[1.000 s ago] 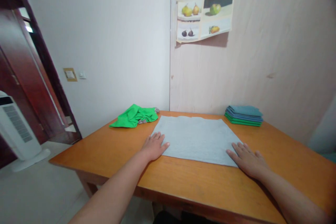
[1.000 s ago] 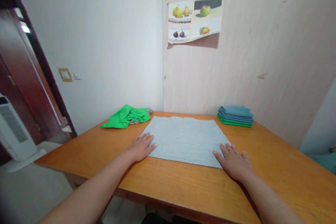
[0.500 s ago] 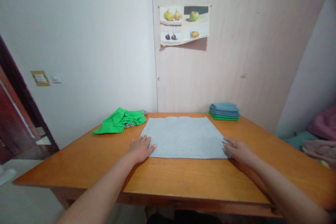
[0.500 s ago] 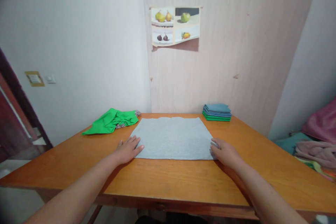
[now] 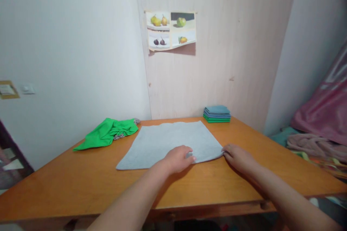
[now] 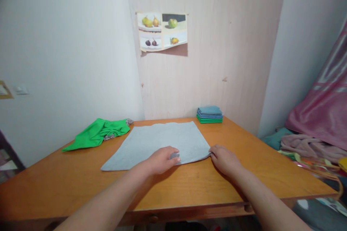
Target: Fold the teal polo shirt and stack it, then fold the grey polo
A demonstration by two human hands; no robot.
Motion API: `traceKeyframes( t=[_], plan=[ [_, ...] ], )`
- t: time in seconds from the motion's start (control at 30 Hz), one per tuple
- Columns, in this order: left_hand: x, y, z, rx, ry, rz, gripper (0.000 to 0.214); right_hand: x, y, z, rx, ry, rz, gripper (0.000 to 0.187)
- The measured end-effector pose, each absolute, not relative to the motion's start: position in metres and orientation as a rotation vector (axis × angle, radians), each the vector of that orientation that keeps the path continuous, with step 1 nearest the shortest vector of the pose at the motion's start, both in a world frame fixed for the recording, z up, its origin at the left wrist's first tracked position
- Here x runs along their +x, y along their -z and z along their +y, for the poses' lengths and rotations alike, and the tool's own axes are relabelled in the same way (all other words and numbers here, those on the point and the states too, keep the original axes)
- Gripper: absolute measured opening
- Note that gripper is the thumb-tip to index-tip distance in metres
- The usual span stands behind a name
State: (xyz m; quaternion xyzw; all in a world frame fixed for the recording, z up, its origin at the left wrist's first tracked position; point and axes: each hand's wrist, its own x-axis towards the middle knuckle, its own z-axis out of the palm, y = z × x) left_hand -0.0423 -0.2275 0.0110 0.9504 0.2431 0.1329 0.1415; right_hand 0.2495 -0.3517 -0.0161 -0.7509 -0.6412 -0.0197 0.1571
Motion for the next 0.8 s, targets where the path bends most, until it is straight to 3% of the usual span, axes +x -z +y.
traceKeyframes(
  t=[0.2, 0.5, 0.63, 0.8],
  plan=[
    [0.032, -0.012, -0.264, 2.870, -0.354, 0.733, 0.051, 0.256, 0.021, -0.347, -2.077, -0.064, -1.688, 0.026],
    [0.096, -0.023, -0.274, 2.793, -0.302, 0.973, 0.027, 0.244, 0.023, -0.355, -1.870, -0.084, -1.490, 0.026],
    [0.104, -0.043, -0.254, 2.566, -0.434, 1.057, 0.021, 0.222, 0.030, -0.358, -1.709, -0.214, -1.058, 0.055],
    [0.114, -0.081, -0.223, 2.016, -0.771, 0.963, 0.027, 0.156, 0.030, -0.362, -1.287, -0.771, -0.899, 0.097]
  ],
)
